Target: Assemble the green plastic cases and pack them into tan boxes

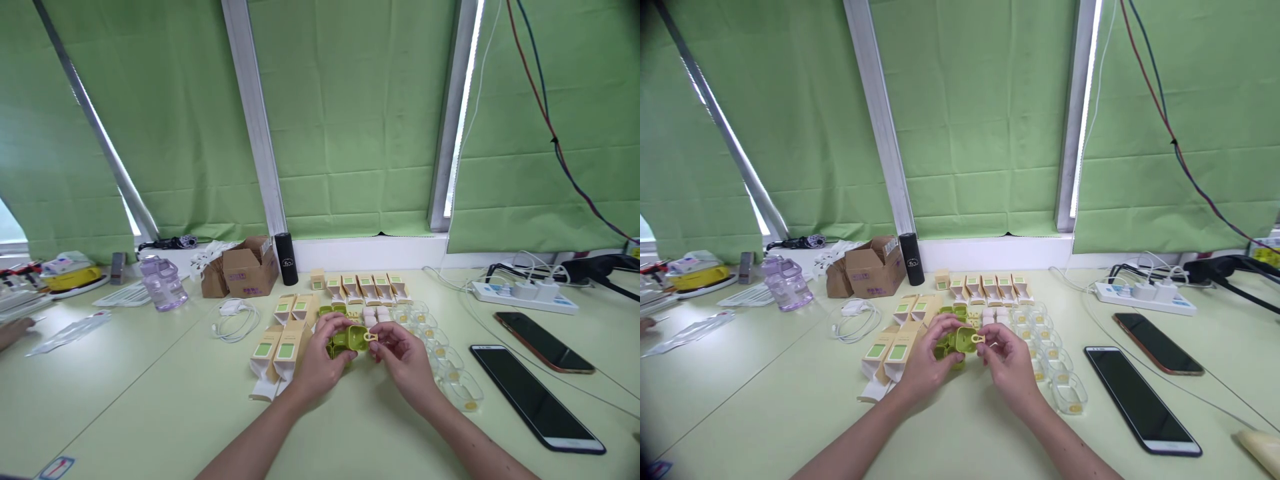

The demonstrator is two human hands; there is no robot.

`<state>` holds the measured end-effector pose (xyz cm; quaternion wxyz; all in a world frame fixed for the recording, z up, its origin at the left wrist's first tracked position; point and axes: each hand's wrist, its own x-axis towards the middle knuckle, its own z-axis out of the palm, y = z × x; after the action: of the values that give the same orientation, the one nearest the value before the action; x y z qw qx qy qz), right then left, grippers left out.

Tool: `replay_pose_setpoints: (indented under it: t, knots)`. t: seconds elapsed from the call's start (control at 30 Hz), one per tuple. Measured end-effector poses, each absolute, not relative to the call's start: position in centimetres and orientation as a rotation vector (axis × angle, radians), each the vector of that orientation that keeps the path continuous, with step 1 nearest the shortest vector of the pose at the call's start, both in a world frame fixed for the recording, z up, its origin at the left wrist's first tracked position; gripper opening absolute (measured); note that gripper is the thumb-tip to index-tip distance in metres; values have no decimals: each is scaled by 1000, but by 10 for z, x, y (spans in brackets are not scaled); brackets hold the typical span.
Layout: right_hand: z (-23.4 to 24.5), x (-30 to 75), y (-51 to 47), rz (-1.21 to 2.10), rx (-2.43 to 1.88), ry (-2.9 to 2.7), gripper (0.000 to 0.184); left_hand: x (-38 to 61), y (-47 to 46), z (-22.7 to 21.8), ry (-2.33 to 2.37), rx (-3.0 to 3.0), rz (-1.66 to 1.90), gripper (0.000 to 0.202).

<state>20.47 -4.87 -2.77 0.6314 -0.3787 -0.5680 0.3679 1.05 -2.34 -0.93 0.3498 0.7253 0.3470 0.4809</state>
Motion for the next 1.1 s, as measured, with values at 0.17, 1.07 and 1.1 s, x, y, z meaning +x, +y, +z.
replay_pose_setpoints:
  t: [0.17, 1.07, 1.1]
  knots:
    - [-27, 207, -54, 533, -944, -1464, 17, 10, -27, -8, 880, 1966, 1233, 47]
    - [-28, 212, -51, -452, -884, -1879, 19, 9, -29, -13, 852, 2252, 1253, 50]
    - [-29, 212, -50, -461, -867, -1873, 18, 9, -28, -14, 850, 2256, 1256, 51]
